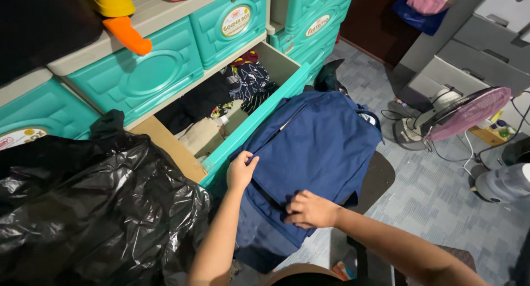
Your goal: The person takes folded clothes from a teal drawer and places them into a blue backpack. They add several garments and a small bottle, then close and zip the backpack.
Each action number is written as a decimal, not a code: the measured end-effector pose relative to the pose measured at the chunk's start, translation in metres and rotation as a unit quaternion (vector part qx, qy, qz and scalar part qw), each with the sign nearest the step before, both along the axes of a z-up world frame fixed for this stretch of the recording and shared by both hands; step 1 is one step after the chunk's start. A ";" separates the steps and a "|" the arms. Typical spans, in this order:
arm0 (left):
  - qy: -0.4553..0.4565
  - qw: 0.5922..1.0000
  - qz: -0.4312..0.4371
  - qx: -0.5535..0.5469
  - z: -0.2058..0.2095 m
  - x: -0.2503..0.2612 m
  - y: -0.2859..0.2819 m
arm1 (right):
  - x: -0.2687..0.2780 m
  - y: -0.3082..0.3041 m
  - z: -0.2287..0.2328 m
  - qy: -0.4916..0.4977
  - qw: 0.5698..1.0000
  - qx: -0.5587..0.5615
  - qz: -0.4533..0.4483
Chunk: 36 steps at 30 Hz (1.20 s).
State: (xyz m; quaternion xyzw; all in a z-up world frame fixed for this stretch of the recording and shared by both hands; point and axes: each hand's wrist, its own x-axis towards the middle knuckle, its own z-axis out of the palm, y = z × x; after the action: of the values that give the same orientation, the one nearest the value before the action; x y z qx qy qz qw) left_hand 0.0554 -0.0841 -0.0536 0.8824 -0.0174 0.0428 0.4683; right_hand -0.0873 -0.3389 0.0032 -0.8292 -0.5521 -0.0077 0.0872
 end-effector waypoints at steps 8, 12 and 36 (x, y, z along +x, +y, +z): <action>-0.173 0.981 -0.069 0.047 -0.006 -0.005 0.021 | 0.017 -0.006 0.003 0.015 0.995 -0.073 0.066; -0.231 0.966 -0.077 0.082 0.009 -0.019 0.037 | 0.017 -0.006 -0.005 0.007 0.994 -0.072 0.085; -0.124 0.992 0.012 0.001 -0.005 -0.033 0.068 | 0.069 0.056 0.005 0.187 0.962 0.196 -0.045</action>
State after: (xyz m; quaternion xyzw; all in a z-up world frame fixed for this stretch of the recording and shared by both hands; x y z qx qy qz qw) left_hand 0.0226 -0.0165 -0.0589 0.8710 -0.0647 0.1574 0.4609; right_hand -0.0182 -0.2833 0.0080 -0.8066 -0.4757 0.0357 0.3490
